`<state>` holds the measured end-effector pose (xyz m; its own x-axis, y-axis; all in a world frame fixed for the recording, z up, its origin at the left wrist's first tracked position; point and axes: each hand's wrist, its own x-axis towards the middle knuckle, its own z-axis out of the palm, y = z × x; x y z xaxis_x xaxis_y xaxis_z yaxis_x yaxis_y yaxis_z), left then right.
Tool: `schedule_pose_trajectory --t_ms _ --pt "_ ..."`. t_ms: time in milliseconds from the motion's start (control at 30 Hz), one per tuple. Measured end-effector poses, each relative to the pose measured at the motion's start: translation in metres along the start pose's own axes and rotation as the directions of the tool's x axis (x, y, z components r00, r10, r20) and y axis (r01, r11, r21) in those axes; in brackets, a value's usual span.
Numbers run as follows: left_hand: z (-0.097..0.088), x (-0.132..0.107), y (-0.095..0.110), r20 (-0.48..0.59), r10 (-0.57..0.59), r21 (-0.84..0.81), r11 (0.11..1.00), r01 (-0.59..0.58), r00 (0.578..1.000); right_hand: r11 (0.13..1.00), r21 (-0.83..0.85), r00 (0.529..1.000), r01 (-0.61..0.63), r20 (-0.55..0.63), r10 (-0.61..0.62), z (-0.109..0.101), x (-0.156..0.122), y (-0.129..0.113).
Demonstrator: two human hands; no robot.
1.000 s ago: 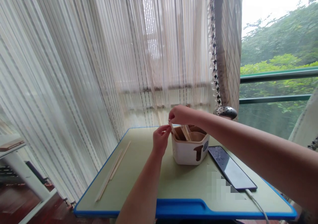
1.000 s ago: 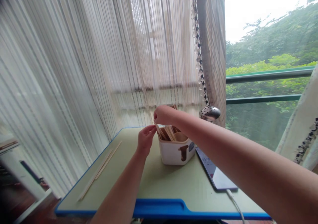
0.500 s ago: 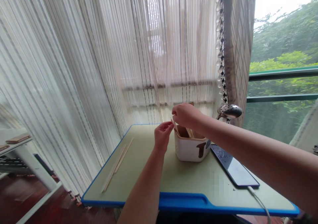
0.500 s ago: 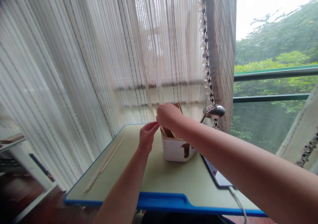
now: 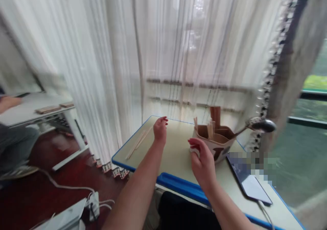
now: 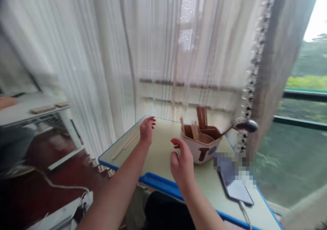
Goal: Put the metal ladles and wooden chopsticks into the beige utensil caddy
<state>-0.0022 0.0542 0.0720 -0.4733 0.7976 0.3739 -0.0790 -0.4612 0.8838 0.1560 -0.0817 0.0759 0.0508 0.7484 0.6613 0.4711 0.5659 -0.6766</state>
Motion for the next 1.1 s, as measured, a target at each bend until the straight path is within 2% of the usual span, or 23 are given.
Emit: schedule_pose_trajectory --t_ms 67,133,167,233,300,367,433,500,567,667,800,967,1100 --pt "-0.038 -0.001 0.009 0.053 0.175 0.196 0.963 -0.182 0.983 0.985 0.13 0.99 -0.113 0.093 0.102 0.018 -0.01 0.006" --pt "-0.082 -0.005 0.015 0.072 0.32 0.431 0.844 -0.319 0.945 0.972 0.168 0.97 -0.162 0.206 0.126 0.039 -0.013 0.002" --pt "-0.103 -0.009 0.016 0.046 0.362 0.545 0.772 -0.327 0.931 0.972 0.164 0.955 -0.171 0.27 0.123 0.051 -0.013 -0.003" --pt "-0.14 -0.018 0.014 -0.059 0.346 0.701 0.683 -0.208 0.937 0.978 0.134 0.912 -0.16 0.399 0.095 0.077 -0.013 -0.016" --pt "-0.168 -0.027 0.007 -0.207 0.22 0.727 0.687 -0.001 0.953 0.99 0.085 0.872 -0.111 0.486 0.056 0.105 -0.015 -0.028" --pt "-0.184 -0.033 0.0 -0.249 0.093 0.699 0.706 0.113 0.964 0.999 0.042 0.881 -0.006 0.473 -0.015 0.131 -0.018 -0.034" --pt "-0.191 -0.036 -0.005 -0.211 0.03 0.693 0.709 0.128 0.977 0.994 -0.026 0.88 0.105 0.469 -0.08 0.154 -0.022 -0.033" --pt "-0.192 -0.036 -0.008 -0.178 0.013 0.699 0.705 0.117 0.984 0.969 -0.173 0.85 0.176 0.524 -0.06 0.17 -0.025 -0.028" --pt "-0.191 -0.036 -0.01 -0.166 0.002 0.699 0.705 0.117 0.986 0.924 -0.293 0.795 0.246 0.607 -0.019 0.178 -0.029 -0.023" --pt "-0.19 -0.035 -0.012 -0.155 -0.01 0.69 0.715 0.116 0.988 0.881 -0.34 0.717 0.33 0.698 0.001 0.179 -0.032 -0.02" --pt "-0.191 -0.033 -0.012 -0.167 -0.016 0.653 0.747 0.123 0.986 0.863 -0.363 0.715 0.352 0.699 0.003 0.175 -0.032 -0.024" --pt "-0.192 -0.034 -0.008 -0.173 -0.021 0.63 0.766 0.127 0.985 0.839 -0.342 0.655 0.422 0.755 -0.022 0.174 -0.032 -0.028" --pt "-0.193 -0.036 -0.006 -0.156 -0.012 0.654 0.748 0.113 0.988 0.846 -0.348 0.688 0.405 0.725 -0.031 0.175 -0.034 -0.028"
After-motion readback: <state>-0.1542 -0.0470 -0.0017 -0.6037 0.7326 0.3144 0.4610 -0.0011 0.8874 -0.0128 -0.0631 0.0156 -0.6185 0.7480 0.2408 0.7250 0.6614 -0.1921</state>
